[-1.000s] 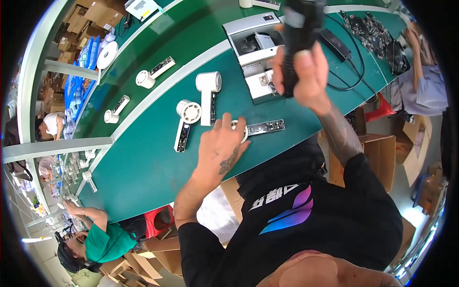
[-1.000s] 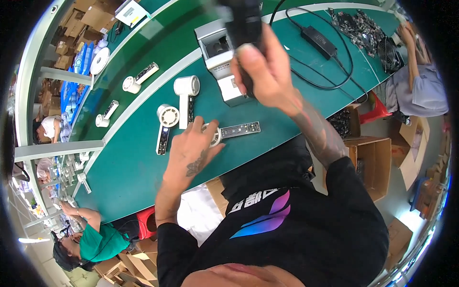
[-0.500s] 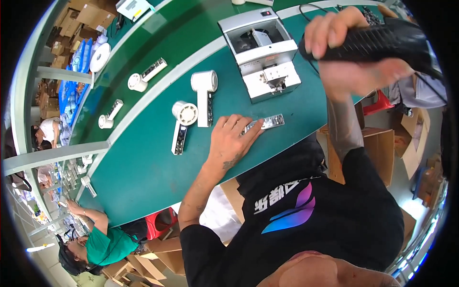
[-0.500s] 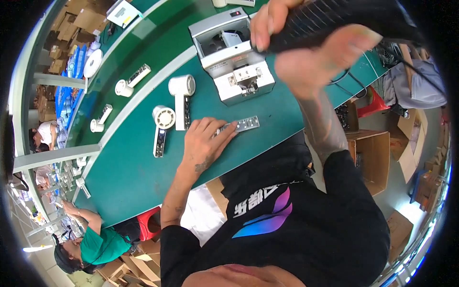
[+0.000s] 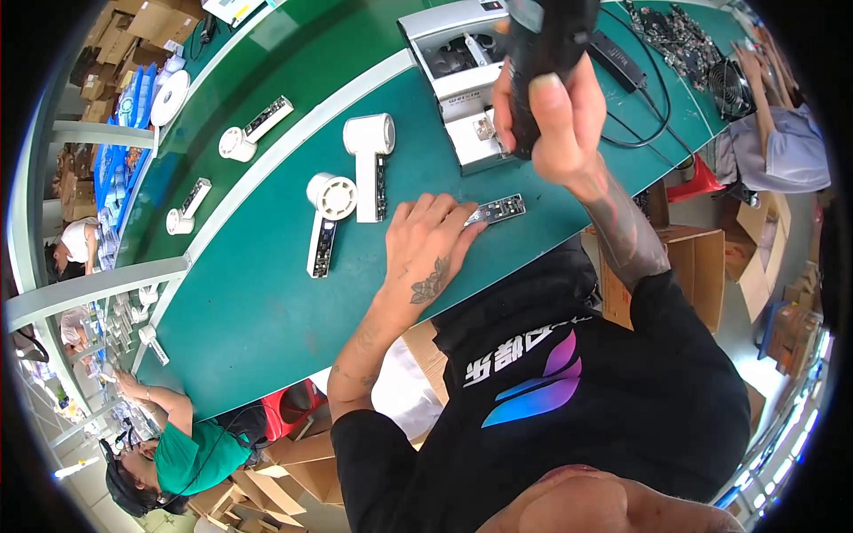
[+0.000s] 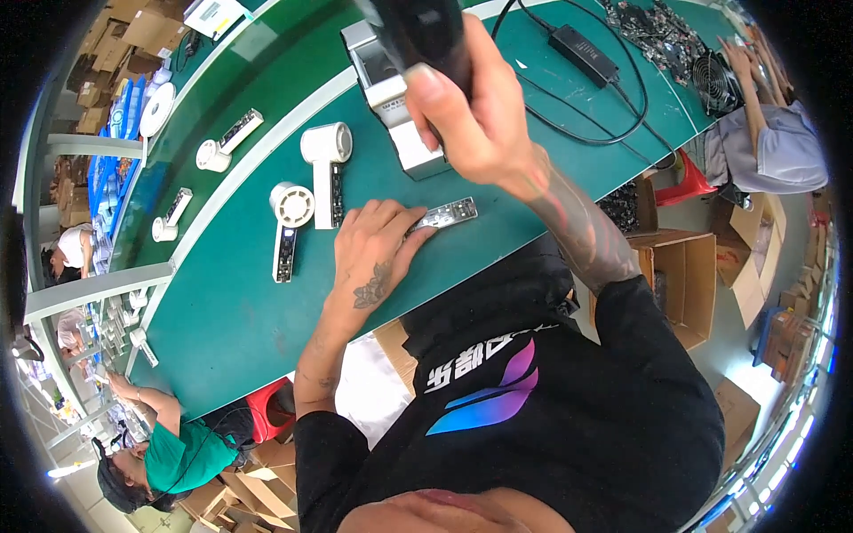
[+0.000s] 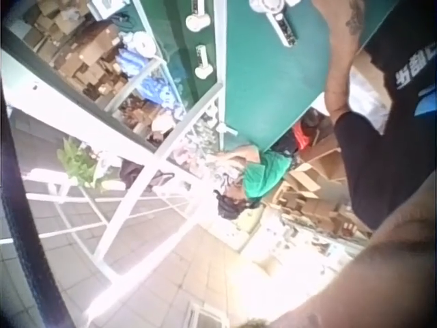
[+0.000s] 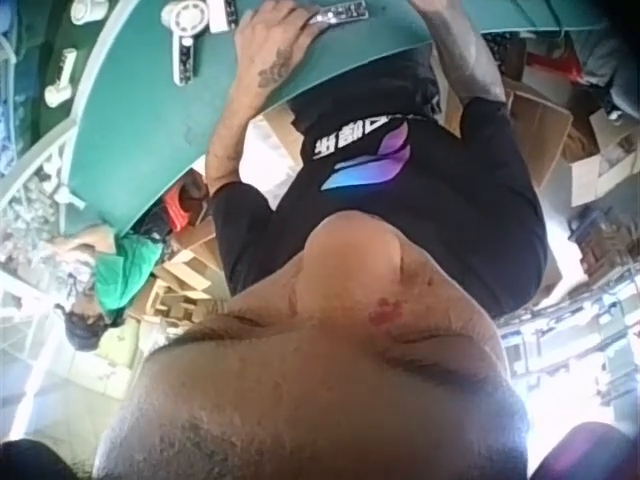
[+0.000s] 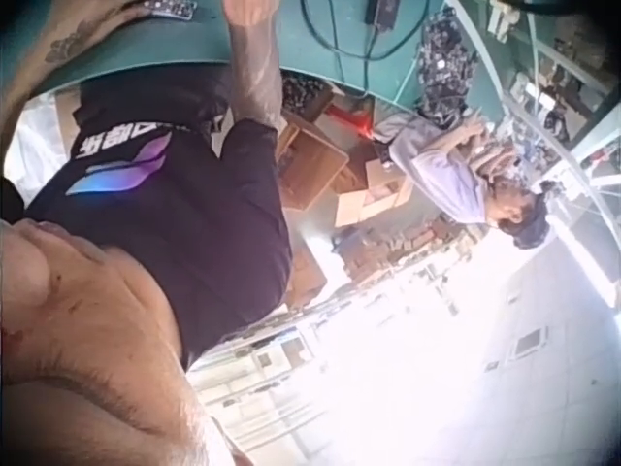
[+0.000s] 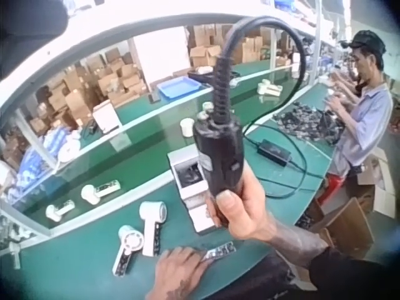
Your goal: The person assembles portable fan components by positioning circuit boards onto plastic fan housings and fastening them together using an electric screwdriver.
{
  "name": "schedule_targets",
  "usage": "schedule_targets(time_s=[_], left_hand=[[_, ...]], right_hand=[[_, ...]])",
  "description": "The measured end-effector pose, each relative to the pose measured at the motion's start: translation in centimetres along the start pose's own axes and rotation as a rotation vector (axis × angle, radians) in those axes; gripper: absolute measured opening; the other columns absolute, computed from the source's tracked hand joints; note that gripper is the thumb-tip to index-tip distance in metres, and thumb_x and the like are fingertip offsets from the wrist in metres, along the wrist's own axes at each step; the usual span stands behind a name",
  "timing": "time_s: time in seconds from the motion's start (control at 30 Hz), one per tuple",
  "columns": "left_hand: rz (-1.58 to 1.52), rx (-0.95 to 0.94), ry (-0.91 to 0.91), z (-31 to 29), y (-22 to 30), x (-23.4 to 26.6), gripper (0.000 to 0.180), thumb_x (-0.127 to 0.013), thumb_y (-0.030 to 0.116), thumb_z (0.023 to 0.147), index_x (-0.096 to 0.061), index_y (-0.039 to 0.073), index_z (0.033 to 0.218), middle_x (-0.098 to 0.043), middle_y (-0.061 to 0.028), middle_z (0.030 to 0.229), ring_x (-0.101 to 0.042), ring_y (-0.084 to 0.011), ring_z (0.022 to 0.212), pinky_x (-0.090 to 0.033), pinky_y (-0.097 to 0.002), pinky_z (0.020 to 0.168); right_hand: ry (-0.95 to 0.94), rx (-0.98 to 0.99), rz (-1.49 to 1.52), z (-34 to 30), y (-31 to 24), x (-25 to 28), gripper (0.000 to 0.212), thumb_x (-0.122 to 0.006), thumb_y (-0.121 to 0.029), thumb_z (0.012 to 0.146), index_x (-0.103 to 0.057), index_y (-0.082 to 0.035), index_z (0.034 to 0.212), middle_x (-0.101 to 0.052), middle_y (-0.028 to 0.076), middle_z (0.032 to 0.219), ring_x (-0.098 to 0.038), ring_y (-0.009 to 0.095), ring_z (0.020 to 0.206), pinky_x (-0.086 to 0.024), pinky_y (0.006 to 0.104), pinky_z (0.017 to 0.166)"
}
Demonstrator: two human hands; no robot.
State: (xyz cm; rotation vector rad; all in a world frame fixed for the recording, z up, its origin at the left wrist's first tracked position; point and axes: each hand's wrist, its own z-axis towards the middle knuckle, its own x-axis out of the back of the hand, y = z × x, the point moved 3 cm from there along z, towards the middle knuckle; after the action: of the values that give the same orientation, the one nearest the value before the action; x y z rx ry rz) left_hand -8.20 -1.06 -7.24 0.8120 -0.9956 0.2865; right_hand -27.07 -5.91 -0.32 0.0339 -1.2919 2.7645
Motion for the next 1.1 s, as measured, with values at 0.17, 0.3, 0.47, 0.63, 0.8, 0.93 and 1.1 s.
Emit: schedule_targets(time_s=[0.17,0.3,0.47,0.63,0.8,0.93,1.1], left_hand=[[0.018,0.000,0.002,0.1,0.2,0.0,0.021,-0.078,0.018,0.084,-0.076,0.007,0.102,-0.064,-0.0027,0.086,-0.060,-0.0217,0.082,-0.043,-0.0345,0.072],[0.010,0.006,0.007,0.1,0.1,0.0,0.021,-0.078,0.018,0.084,-0.076,0.007,0.102,-0.064,-0.0029,0.086,-0.060,-0.0218,0.082,-0.043,-0.0344,0.073],[0.009,0.016,-0.001,0.1,0.3,-0.1,0.022,-0.078,0.018,0.084,-0.076,0.007,0.102,-0.064,-0.0034,0.086,-0.060,-0.0223,0.082,-0.044,-0.0345,0.073],[0.013,0.019,-0.002,0.0,0.3,-0.1,0.022,-0.078,0.018,0.084,-0.076,0.006,0.102,-0.064,-0.0037,0.086,-0.060,-0.0227,0.082,-0.043,-0.0349,0.073],[0.012,0.000,0.016,0.0,0.2,-0.1,0.021,-0.078,0.019,0.084,-0.076,0.006,0.102,-0.063,-0.0038,0.085,-0.059,-0.0226,0.082,-0.043,-0.0353,0.073],[0.015,-0.003,0.013,-0.2,0.0,-0.2,0.021,-0.078,0.019,0.085,-0.075,0.007,0.102,-0.063,-0.0037,0.085,-0.059,-0.0225,0.082,-0.043,-0.0352,0.073],[0.041,-0.042,0.031,-0.3,0.1,-0.4,0.020,-0.077,0.018,0.086,-0.075,0.007,0.101,-0.062,-0.0037,0.086,-0.059,-0.0222,0.083,-0.043,-0.0351,0.073]], right_hand=[[0.165,-0.051,0.170,-2.8,-0.6,0.8,0.065,-0.046,-0.048,0.105,-0.036,0.008,0.136,-0.056,0.010,0.068,-0.051,0.012,0.048,-0.041,0.0248,0.045],[0.121,-0.095,0.081,-2.9,-0.4,0.5,0.078,-0.042,-0.057,0.104,-0.032,0.011,0.141,-0.053,0.010,0.064,-0.050,0.013,0.047,-0.041,0.0268,0.043],[0.169,-0.111,0.082,-3.7,0.3,0.4,0.076,-0.041,-0.057,0.105,-0.033,0.010,0.140,-0.052,0.010,0.064,-0.050,0.014,0.046,-0.041,0.0271,0.043],[0.190,-0.123,0.121,-4.1,0.3,0.8,0.082,-0.044,-0.063,0.102,-0.031,0.008,0.141,-0.051,0.009,0.064,-0.050,0.015,0.047,-0.042,0.0287,0.044],[0.154,-0.150,0.159,-4.4,0.5,0.7,0.085,-0.048,-0.066,0.099,-0.031,0.005,0.142,-0.051,0.010,0.065,-0.051,0.015,0.048,-0.042,0.0289,0.044],[0.114,-0.144,0.197,-5.0,0.7,0.3,0.084,-0.052,-0.065,0.098,-0.032,0.005,0.139,-0.052,0.010,0.067,-0.051,0.015,0.049,-0.042,0.0289,0.044],[0.087,-0.028,0.308,-5.3,1.6,0.6,0.055,-0.053,-0.042,0.105,-0.041,0.004,0.131,-0.059,0.013,0.075,-0.052,0.011,0.051,-0.042,0.0247,0.047]])
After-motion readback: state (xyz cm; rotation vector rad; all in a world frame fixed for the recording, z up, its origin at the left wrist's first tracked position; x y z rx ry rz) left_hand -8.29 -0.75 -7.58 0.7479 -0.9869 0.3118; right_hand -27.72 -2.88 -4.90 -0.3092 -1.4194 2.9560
